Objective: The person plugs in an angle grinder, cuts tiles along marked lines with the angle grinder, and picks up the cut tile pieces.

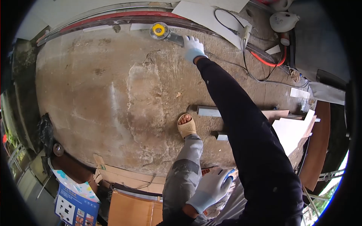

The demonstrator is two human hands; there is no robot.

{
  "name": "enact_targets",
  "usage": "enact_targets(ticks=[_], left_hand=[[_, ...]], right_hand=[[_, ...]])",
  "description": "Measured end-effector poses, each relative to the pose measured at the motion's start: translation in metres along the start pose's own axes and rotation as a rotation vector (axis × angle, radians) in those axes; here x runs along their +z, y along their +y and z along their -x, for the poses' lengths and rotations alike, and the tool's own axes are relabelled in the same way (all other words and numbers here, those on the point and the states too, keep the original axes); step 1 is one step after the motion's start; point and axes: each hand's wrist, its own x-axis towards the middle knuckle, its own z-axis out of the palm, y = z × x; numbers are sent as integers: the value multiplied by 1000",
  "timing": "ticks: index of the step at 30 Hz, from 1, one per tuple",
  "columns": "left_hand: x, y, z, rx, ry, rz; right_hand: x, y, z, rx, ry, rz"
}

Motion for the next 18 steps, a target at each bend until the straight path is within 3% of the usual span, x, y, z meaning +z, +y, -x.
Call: enact_targets(ticks=[2, 3, 6, 9, 11, 15, 18], left_hand=[[-24, 3, -4, 0, -24, 47], [-36, 5, -7, 96, -52, 12], [-36, -4, -12, -16, -103, 79], [-38, -3, -14, -16, -24, 105], [-31, -4, -14, 2, -54, 87], [-18, 11, -19, -159, 58, 59], [5, 15, -18, -502, 105, 158]], right_hand=[[32, -1, -40, 28, 121, 98], [39, -1, -50, 66, 75, 85], [59, 4, -55, 137, -37, 81], [54, -4, -38, 175, -151, 142], [60, -16, -14, 239, -115, -138], [66, -29, 71, 309, -69, -551], [33, -27, 169, 215, -53, -669]])
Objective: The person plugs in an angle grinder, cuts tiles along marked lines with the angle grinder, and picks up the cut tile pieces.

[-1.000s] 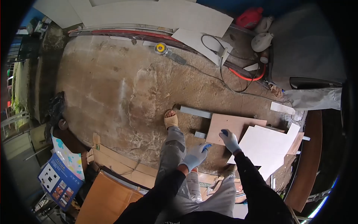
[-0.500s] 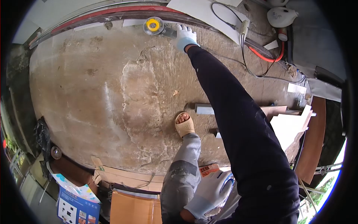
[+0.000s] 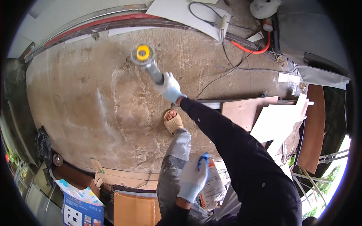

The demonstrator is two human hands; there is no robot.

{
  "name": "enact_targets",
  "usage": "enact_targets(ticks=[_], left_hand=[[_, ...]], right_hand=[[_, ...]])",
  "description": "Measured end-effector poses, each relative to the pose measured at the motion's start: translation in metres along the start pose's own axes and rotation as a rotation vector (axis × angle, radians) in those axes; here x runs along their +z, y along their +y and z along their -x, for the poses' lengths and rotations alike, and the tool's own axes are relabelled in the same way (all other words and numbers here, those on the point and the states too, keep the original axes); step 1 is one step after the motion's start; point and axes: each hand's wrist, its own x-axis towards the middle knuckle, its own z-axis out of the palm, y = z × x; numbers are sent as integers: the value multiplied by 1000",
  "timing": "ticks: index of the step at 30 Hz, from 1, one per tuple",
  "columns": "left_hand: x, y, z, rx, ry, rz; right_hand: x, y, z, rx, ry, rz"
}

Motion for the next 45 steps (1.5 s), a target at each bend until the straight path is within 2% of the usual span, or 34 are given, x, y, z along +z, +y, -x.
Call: enact_targets(ticks=[3, 6, 9, 12, 13, 16, 18, 20, 21, 22, 23, 24, 26, 28, 30, 32, 34, 35, 36, 38, 39, 40, 42, 45], left_hand=[[37, -31, -5, 49, 228, 290], [50, -17, 2, 119, 502, 638], [67, -24, -1, 128, 516, 812], [67, -12, 4, 258, 178, 943], [65, -16, 1, 245, 159, 902], [53, -13, 6, 143, 124, 1044], [39, -8, 1, 187, 79, 1213], [11, -7, -3, 227, 10, 1371], [-6, -2, -2, 228, -26, 1458], [-27, -1, 6, 233, -114, 1445], [-45, 3, 20, 260, -164, 1524], [-61, 8, 39, 283, -216, 1600], [-98, 13, 80, 336, -285, 1648], [-135, 5, 128, 392, -282, 1520], [-182, -17, 189, 268, -193, 1315], [-232, -47, 260, 159, -143, 1190], [-281, -92, 322, 74, -37, 1054], [-301, -146, 341, 60, -33, 1047], [-320, -199, 360, 45, -28, 1040], [-342, -146, 378, -29, 198, 1183], [-340, -91, 383, -81, 162, 1093], [-342, -76, 370, -15, 155, 1175], [-345, -64, 339, 117, 146, 1336], [-341, 12, 274, 237, 81, 1083]], right_hand=[[-51, 2, 100, -30, -34, -52], [-111, 2, 196, -19, -98, -104], [-164, 3, 270, 30, -149, -31], [-190, -8, 324, 45, -113, -44], [-194, -19, 340, 27, -105, -53], [-202, -55, 357, 13, -102, 10], [-208, -78, 347, -62, -85, 64], [-240, -102, 327, -296, -163, 118], [-253, -107, 321, -261, -87, 68], [-248, -100, 317, -77, 226, -67], [-246, -91, 312, 134, 458, -54], [-234, -52, 316, 199, 546, 128], [-229, -81, 302, 958, 62, -558], [-213, -128, 278, 1149, -154, -1345], [-192, -126, 230, 886, -63, -1590], [-200, -129, 175, 714, 70, -1710], [-207, -140, 139, 617, 191, -1434], [-209, -183, 138, 617, 186, -1203], [-200, -236, 150, 518, 141, -1043], [-167, -316, 190, 345, -248, -979], [-175, -366, 215, 321, -473, -872], [-175, -400, 237, 198, -591, -809], [-183, -438, 262, 89, -732, -879], [-201, -431, 257, -5, -633, -969]])
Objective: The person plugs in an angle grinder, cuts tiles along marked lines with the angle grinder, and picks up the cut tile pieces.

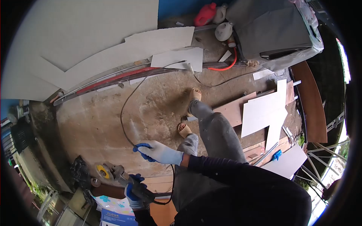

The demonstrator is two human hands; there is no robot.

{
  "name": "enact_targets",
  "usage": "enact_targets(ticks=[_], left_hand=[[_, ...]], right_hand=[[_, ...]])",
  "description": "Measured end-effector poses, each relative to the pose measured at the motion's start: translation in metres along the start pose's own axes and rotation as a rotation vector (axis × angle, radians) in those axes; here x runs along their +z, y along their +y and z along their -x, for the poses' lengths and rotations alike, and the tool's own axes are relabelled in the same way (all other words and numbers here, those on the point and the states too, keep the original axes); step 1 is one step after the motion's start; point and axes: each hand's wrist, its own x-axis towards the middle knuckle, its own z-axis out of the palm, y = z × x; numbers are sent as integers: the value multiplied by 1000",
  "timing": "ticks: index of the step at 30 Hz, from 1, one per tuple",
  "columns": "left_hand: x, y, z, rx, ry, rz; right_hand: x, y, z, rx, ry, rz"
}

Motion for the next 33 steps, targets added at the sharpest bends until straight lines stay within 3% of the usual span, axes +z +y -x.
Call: enact_targets(ticks=[3, 9, 13, 14, 16, 18, 19, 20, 21, 23, 24, 28, 31, 33], left_hand=[[68, 10, -91, 18, -243, -159], [222, 8, -233, -211, -290, -57], [276, -4, -295, -382, -449, 13], [297, -8, -299, -413, -377, 46], [311, -18, -314, -484, -418, 107], [319, -35, -334, -524, -424, 74], [317, -40, -344, -546, -400, 48], [310, -43, -353, -563, -378, 19], [305, -47, -367, -586, -354, -11], [301, -56, -387, -617, -274, -64], [297, -62, -396, -622, -229, -79], [278, -55, -434, -739, -79, -147], [269, -39, -457, -780, -84, -217], [261, -36, -468, -787, -114, -186]], right_hand=[[-44, -29, 14, -58, -49, 43], [-143, -41, 30, 33, -143, 3], [-264, -18, 1, 208, 6, -602], [-297, -8, -11, 239, 116, -705], [-366, 22, -49, 278, 518, -345], [-439, 90, -81, 297, 976, 467], [-471, 111, -97, 292, 1061, 647], [-498, 126, -115, 452, 1059, 677], [-531, 176, -140, 393, 1145, 826], [-556, 149, -167, 656, 938, 693], [-573, 169, -182, 561, 968, 762], [-604, 199, -236, 571, 1089, 1156], [-630, 235, -257, 525, 1182, 1171], [-649, 247, -259, 403, 1001, 1283]])
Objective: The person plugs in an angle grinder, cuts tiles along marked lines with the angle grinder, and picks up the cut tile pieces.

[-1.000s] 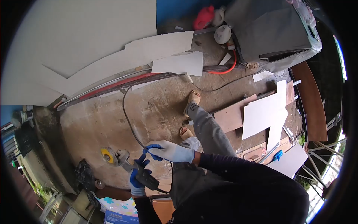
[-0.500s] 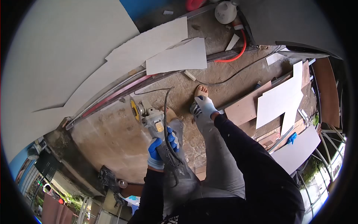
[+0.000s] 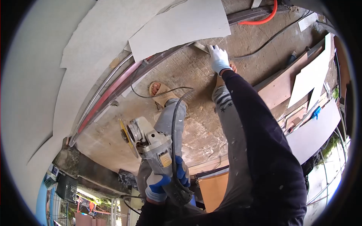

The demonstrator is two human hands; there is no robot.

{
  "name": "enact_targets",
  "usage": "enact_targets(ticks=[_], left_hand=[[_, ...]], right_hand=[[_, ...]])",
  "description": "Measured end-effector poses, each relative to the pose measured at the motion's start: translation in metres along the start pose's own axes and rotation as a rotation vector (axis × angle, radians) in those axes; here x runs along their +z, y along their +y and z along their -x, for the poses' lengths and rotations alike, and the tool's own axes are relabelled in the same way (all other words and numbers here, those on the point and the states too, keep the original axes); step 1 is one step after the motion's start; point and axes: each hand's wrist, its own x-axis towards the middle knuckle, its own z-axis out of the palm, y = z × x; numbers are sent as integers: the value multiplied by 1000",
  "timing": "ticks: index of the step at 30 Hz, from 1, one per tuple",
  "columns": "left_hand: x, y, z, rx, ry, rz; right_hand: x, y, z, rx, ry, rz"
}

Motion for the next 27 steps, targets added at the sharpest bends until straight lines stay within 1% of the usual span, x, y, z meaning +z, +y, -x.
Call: enact_targets(ticks=[1, 2, 4, 5, 8, 9, 12, 13, 15, 16, 17, 18, 19, 20, 22, 25, 27], left_hand=[[-6, -1, -1, 3, -33, 47], [-9, 0, -2, 12, -72, 94], [-9, 6, -5, 8, -114, 84], [-7, 6, -2, 4, -134, 79], [0, 12, 1, -35, -106, 113], [1, 14, 0, -45, -116, 124], [3, 16, -2, -37, -125, 147], [2, 16, -3, -40, -131, 143], [-2, 18, -7, -37, -138, 132], [-2, 18, -6, -33, -129, 146], [-1, 18, -8, -31, -124, 158], [0, 18, -8, -34, -117, 168], [2, 18, -6, -33, -108, 179], [3, 18, -6, -28, -101, 190], [2, 22, -5, -18, -88, 180], [3, 26, -4, -14, -89, 172], [4, 27, -8, 7, -118, 212]], right_hand=[[2, 4, 3, -103, -25, 12], [-1, 8, 6, -166, -180, -2], [-26, 7, 0, -309, -477, -27], [-44, 8, -1, -264, -485, 28], [-28, 26, -11, -82, -116, 40], [-22, 30, -14, -93, -35, 83], [-16, 53, -34, -86, -356, -301], [-40, 43, -42, -150, -646, -256], [-76, 3, -39, -201, -811, -46], [-79, -13, -36, -230, -893, 57], [-48, -18, -38, -358, -837, 36], [-25, -33, -39, -407, -805, 84], [-20, -56, -39, -444, -765, 158], [-25, -77, -37, -387, -686, 193], [-19, -91, -34, -401, -315, 127], [-11, -88, -24, -239, -57, -193], [-9, -86, -13, -90, 46, -186]])
